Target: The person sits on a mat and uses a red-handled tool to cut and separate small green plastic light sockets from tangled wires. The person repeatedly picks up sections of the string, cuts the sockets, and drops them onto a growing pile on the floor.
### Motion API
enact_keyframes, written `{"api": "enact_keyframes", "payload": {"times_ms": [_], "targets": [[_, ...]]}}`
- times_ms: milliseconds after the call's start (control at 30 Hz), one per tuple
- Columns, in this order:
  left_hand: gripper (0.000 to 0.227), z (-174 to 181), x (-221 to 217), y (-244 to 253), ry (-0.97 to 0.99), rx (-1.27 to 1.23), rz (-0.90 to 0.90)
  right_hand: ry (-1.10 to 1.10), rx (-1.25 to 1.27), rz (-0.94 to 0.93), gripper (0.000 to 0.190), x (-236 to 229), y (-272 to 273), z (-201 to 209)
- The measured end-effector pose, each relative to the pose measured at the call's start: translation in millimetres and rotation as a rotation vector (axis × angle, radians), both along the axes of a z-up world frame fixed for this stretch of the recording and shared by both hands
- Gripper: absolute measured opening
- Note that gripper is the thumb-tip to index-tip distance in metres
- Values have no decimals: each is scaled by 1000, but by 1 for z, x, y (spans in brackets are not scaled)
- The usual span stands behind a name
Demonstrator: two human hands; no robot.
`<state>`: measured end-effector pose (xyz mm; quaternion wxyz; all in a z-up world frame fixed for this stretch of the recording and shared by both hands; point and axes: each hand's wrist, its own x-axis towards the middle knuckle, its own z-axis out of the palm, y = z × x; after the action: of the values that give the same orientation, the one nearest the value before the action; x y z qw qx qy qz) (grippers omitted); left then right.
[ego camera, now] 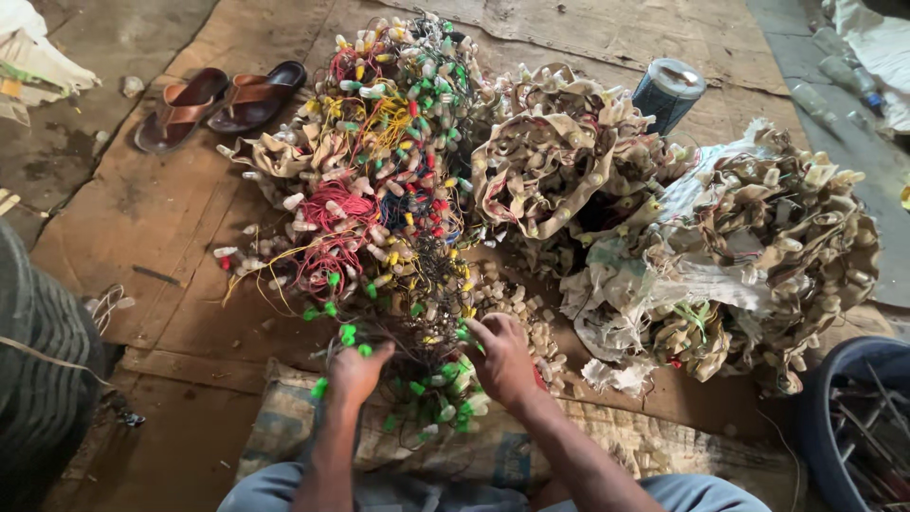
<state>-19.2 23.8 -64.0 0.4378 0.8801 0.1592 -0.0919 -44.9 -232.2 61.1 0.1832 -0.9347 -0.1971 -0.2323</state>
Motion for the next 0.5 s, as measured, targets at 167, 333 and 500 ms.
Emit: {"api": "enact_keyframes", "payload": {"times_ms": [167, 333, 500], "targets": [[35, 108, -46, 9, 159, 140, -520, 388, 271, 12, 37, -25, 2, -8], [32, 150, -52, -31, -600, -508, -435, 746, 812, 307, 43, -28, 7, 3], [22, 122, -47, -59, -571, -326, -395, 963, 985, 96, 33, -21, -2, 1]]}}
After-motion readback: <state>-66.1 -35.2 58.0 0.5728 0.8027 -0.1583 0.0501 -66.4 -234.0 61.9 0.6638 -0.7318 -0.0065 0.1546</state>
